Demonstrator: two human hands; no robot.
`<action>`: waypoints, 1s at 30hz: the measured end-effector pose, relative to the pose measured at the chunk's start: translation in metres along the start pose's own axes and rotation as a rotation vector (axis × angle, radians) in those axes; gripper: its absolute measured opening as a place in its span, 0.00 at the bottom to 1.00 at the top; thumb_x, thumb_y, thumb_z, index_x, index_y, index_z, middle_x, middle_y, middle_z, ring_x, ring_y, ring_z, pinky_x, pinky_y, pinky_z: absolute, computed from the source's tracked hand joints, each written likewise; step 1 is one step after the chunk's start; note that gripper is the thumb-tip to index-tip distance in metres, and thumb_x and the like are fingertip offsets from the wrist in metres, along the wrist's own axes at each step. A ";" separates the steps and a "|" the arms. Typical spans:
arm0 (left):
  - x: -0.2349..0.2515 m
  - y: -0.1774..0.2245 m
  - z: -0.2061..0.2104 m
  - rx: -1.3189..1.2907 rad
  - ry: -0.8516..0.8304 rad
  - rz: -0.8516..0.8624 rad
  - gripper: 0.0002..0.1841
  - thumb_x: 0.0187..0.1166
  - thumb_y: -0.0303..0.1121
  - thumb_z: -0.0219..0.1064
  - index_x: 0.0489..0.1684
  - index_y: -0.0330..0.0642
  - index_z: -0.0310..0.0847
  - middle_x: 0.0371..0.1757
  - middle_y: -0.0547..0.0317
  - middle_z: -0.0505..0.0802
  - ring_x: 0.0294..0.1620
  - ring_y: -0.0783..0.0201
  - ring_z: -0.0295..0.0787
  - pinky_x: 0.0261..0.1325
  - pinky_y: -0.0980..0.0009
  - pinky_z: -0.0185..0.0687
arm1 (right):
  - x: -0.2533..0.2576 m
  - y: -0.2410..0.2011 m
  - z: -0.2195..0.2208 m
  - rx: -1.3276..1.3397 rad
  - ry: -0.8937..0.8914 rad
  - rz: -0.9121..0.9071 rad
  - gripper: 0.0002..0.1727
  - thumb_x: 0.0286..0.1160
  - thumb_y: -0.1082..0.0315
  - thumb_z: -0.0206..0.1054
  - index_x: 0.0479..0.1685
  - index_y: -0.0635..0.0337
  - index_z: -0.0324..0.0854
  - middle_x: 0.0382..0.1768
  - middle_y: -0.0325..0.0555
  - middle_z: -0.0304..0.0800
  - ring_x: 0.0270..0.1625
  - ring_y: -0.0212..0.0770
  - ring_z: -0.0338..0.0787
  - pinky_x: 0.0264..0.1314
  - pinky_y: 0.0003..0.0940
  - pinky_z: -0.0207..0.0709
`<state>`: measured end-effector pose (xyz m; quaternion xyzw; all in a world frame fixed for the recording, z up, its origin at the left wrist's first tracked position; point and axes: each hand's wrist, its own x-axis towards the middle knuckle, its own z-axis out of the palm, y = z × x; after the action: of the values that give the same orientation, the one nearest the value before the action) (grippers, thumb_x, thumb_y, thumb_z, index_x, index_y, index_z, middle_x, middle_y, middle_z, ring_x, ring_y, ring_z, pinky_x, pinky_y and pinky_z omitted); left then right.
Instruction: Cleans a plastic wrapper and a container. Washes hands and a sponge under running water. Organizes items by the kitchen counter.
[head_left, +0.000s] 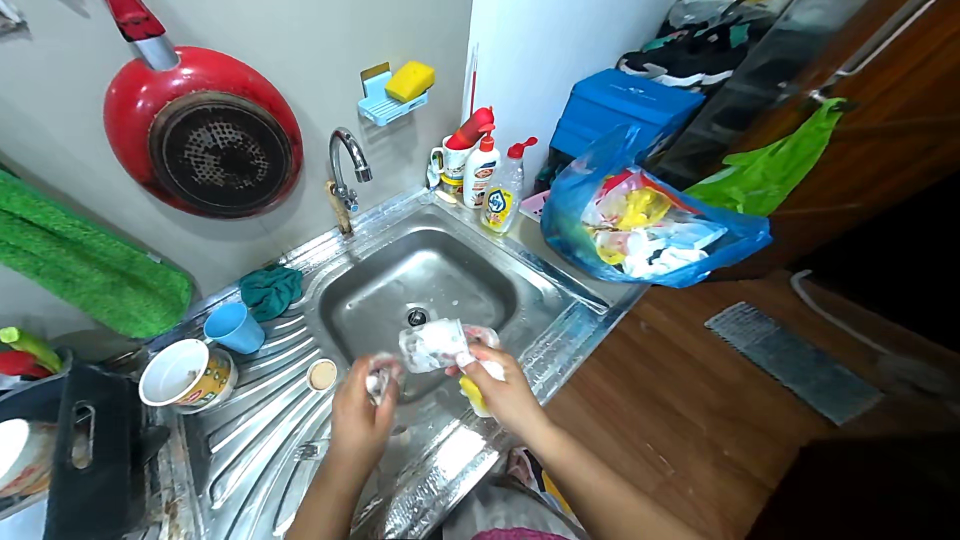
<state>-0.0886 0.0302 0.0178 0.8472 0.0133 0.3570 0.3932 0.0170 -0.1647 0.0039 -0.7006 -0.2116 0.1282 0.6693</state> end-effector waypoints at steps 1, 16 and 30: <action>0.006 0.001 -0.003 -0.007 0.011 -0.036 0.13 0.83 0.35 0.64 0.61 0.43 0.84 0.45 0.63 0.94 0.44 0.74 0.90 0.50 0.72 0.89 | -0.002 0.002 0.000 -0.056 -0.018 -0.050 0.12 0.78 0.58 0.66 0.44 0.52 0.94 0.68 0.45 0.84 0.58 0.38 0.91 0.60 0.39 0.89; 0.020 0.015 -0.002 0.151 -0.108 0.032 0.06 0.78 0.38 0.69 0.40 0.50 0.90 0.43 0.70 0.91 0.44 0.76 0.88 0.47 0.75 0.88 | -0.009 0.009 -0.003 -0.304 0.065 -0.486 0.08 0.76 0.53 0.72 0.42 0.43 0.93 0.74 0.44 0.80 0.75 0.36 0.81 0.71 0.38 0.84; 0.015 0.017 0.006 0.194 0.039 0.080 0.06 0.73 0.35 0.72 0.35 0.45 0.93 0.40 0.66 0.93 0.39 0.77 0.87 0.45 0.79 0.86 | -0.007 0.006 -0.001 -0.351 0.068 -0.528 0.07 0.78 0.55 0.71 0.44 0.41 0.93 0.74 0.45 0.81 0.77 0.37 0.80 0.72 0.39 0.83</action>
<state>-0.0786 0.0189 0.0357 0.8742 0.0216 0.3856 0.2943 0.0123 -0.1693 -0.0030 -0.7302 -0.3824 -0.1117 0.5550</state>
